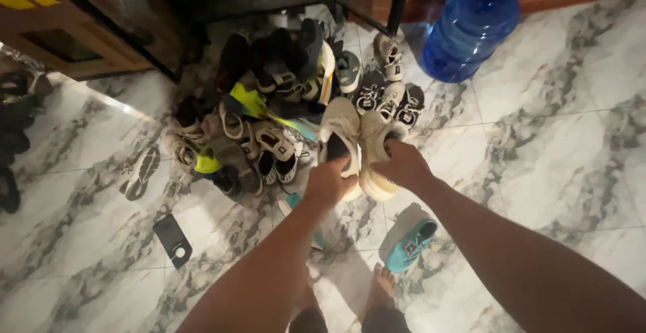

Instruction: The person removes multiple pairs of shoes from a glass-fronted shoe rack and places them on the floor. The person then picks up a pair of shoes from the floor and places them back on the top shelf of the rack.

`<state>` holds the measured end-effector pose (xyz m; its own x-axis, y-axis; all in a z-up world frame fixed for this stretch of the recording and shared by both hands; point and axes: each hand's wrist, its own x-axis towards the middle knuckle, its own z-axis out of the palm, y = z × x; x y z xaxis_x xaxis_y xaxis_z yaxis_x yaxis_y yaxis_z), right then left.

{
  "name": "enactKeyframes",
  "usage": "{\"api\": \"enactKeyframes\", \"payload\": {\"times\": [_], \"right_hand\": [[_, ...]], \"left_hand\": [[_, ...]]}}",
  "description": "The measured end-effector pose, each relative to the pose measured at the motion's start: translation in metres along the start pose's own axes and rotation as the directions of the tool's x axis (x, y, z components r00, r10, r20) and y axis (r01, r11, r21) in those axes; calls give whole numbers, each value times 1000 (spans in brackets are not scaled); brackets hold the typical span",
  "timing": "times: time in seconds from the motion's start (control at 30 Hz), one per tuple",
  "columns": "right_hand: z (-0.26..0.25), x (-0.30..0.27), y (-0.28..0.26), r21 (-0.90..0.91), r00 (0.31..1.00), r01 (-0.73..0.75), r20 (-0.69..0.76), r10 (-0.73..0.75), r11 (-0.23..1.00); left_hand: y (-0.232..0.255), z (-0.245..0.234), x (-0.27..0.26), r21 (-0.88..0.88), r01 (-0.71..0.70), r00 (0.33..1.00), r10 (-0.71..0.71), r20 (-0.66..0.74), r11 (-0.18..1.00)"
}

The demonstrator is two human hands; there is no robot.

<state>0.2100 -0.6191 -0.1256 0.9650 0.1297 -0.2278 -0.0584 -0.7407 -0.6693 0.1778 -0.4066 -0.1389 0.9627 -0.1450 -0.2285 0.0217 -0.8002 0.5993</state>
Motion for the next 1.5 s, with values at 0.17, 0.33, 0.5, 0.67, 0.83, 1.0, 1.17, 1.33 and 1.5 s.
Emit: {"api": "enactKeyframes", "payload": {"times": [0.17,0.33,0.5,0.67,0.83,1.0,1.17,1.33,1.5], "right_hand": [[-53,-7,-40,41,998,-49,41,47,998],[-99,-14,-80,-54,1000,16,-12,-17,998],[-143,-21,-114,-64,998,62,1,-62,996],[-179,-19,-145,-82,995,85,-49,-89,993],[-210,-9,-167,-110,977,178,-95,-188,978],[-237,17,-194,-136,979,162,-99,-176,977],[-260,58,-223,-146,955,235,-148,-256,961],[-280,127,-262,-280,930,280,-158,-332,918],[-288,223,-311,-305,881,361,-199,-430,881]], "left_hand": [[44,-53,-13,-173,-113,990,96,-101,978],[87,-101,-19,-49,-122,990,118,-83,991],[125,-141,-27,-27,-167,979,163,-122,986],[151,-172,-24,-42,-174,975,166,-146,984],[169,-195,-12,-42,-218,946,200,-255,975],[185,-228,13,21,-277,917,270,-293,961],[196,-272,47,-13,-240,927,225,-301,971],[187,-321,105,21,-348,866,330,-374,937],[164,-381,183,64,-371,814,358,-458,926]]}}
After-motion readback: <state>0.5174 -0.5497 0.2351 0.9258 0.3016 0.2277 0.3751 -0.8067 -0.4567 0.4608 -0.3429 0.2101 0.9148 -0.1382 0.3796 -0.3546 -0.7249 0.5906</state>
